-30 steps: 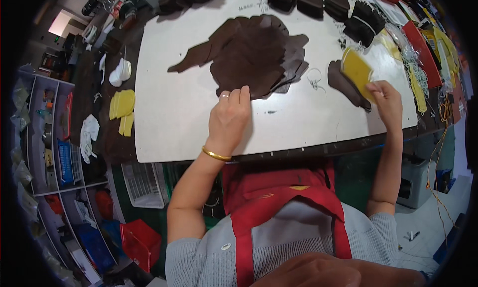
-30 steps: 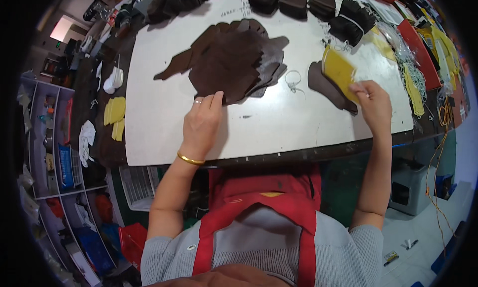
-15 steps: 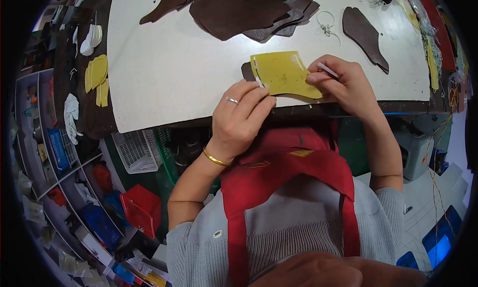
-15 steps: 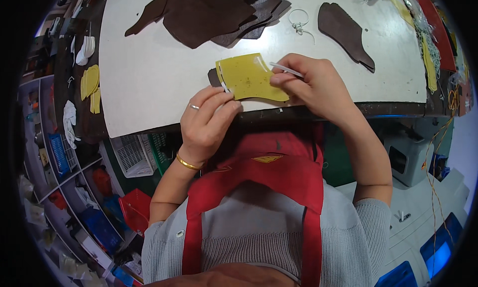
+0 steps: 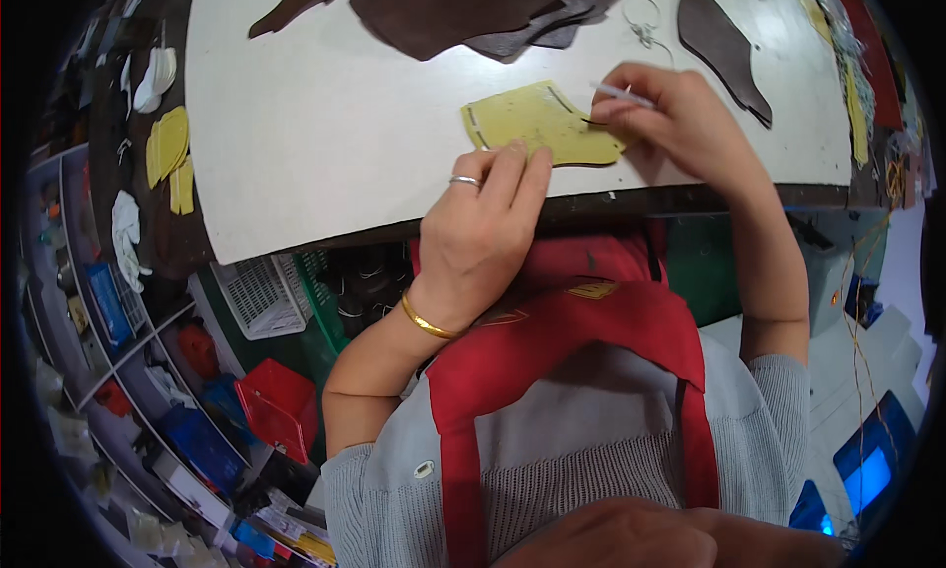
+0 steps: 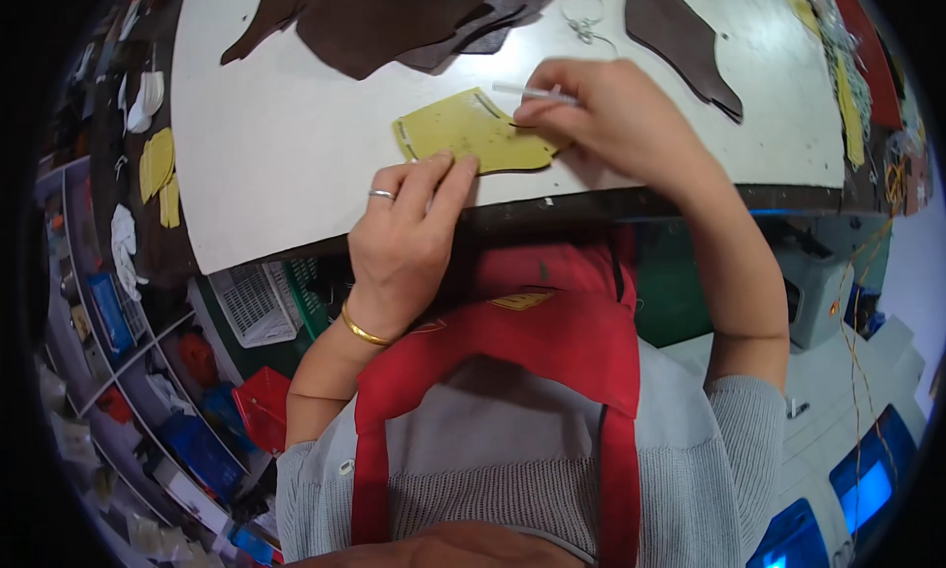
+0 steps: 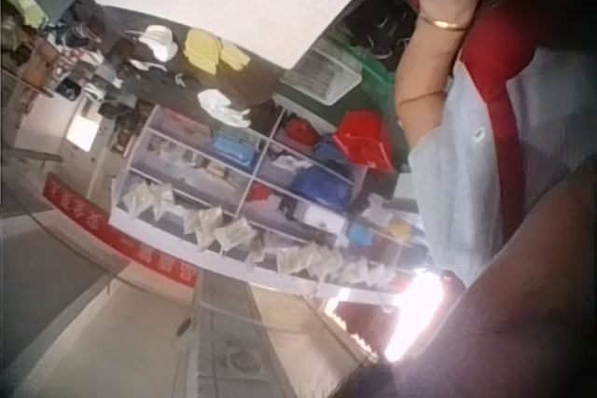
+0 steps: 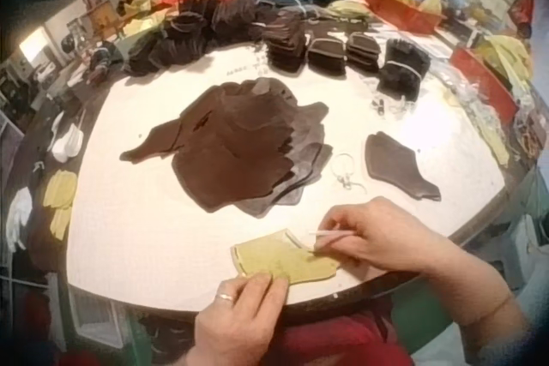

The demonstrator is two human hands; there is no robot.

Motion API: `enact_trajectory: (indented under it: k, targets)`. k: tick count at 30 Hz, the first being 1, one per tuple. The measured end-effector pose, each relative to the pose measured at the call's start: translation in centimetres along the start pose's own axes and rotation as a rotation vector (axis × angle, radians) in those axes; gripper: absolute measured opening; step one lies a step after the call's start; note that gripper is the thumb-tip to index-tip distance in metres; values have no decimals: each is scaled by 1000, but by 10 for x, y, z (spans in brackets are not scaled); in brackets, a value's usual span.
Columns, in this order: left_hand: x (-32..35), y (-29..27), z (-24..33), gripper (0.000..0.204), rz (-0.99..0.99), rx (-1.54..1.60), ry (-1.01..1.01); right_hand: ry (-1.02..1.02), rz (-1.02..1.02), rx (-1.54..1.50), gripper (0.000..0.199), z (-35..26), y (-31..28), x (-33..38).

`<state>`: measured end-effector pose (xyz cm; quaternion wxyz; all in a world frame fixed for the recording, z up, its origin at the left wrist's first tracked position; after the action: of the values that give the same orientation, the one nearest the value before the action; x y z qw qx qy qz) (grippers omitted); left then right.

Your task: The person unfastens a stack of leather shoe components, separates them, and traces lines on each piece using a template and a marking pen.

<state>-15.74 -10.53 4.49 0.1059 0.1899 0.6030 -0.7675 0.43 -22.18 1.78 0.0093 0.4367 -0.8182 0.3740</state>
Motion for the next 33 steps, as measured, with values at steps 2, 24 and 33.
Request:
enact_trajectory:
  k: [2, 24, 33]
  targets:
    - [-5, 3, -1, 34, -47, -91, 13, -62, 100, -3, 16, 7, -22, 0]
    - [6, 24, 42, 41, -27, -121, 131, -634, -28, 239, 21, -97, 40, -14]
    - [-14, 21, 39, 37, -94, -221, 88, -631, 311, 398, 17, -89, 20, -34]
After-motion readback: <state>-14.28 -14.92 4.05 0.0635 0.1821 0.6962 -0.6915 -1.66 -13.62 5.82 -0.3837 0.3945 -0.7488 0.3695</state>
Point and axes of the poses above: each hand's wrist, its own x-axis away from the middle knuckle, its own y-axis out of the palm, z = x × y, the point moved 7 cm from there along -x, towards the middle knuckle, and after that the axes turned 1 degree about y, right-handed, at the moved point
